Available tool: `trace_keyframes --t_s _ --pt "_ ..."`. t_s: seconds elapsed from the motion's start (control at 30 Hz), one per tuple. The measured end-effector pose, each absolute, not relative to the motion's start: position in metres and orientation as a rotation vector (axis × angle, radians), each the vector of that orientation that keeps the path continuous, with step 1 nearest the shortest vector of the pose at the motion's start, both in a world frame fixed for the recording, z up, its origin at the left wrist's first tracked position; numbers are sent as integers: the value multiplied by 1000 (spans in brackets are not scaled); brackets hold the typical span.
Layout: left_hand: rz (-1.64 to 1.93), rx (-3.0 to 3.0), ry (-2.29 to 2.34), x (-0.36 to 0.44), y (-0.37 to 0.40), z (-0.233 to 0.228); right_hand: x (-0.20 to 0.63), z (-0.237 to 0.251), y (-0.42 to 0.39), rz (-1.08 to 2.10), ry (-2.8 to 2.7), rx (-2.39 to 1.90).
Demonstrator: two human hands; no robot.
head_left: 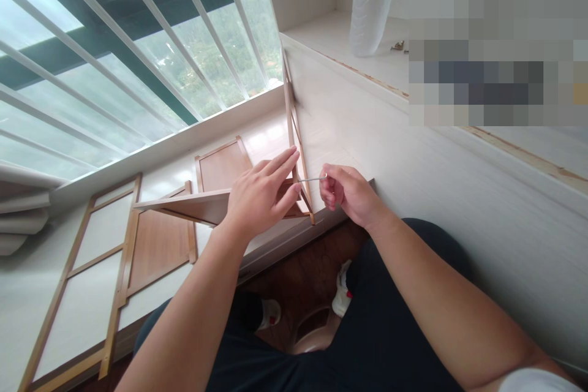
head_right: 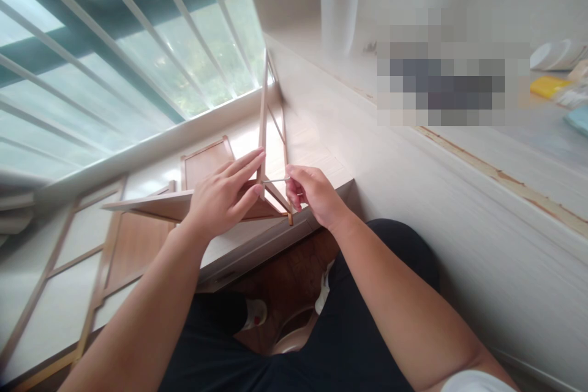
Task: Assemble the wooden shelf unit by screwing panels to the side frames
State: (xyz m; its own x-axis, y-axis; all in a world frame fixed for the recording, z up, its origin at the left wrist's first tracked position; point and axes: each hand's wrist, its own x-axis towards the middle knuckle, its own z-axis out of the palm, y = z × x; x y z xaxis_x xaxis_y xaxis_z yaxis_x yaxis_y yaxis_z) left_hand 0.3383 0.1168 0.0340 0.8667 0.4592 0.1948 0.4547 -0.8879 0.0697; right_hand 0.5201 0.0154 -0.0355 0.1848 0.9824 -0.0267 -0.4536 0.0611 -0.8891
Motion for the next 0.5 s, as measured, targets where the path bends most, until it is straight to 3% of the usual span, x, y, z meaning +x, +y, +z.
trace_keyframes --t_s 0.3,0.5 --pt "324 3010 747 338 116 34 517 -38 10 746 -1054 -1216" --pt "333 3007 741 338 116 34 535 -38 6 630 -1323 -1322"
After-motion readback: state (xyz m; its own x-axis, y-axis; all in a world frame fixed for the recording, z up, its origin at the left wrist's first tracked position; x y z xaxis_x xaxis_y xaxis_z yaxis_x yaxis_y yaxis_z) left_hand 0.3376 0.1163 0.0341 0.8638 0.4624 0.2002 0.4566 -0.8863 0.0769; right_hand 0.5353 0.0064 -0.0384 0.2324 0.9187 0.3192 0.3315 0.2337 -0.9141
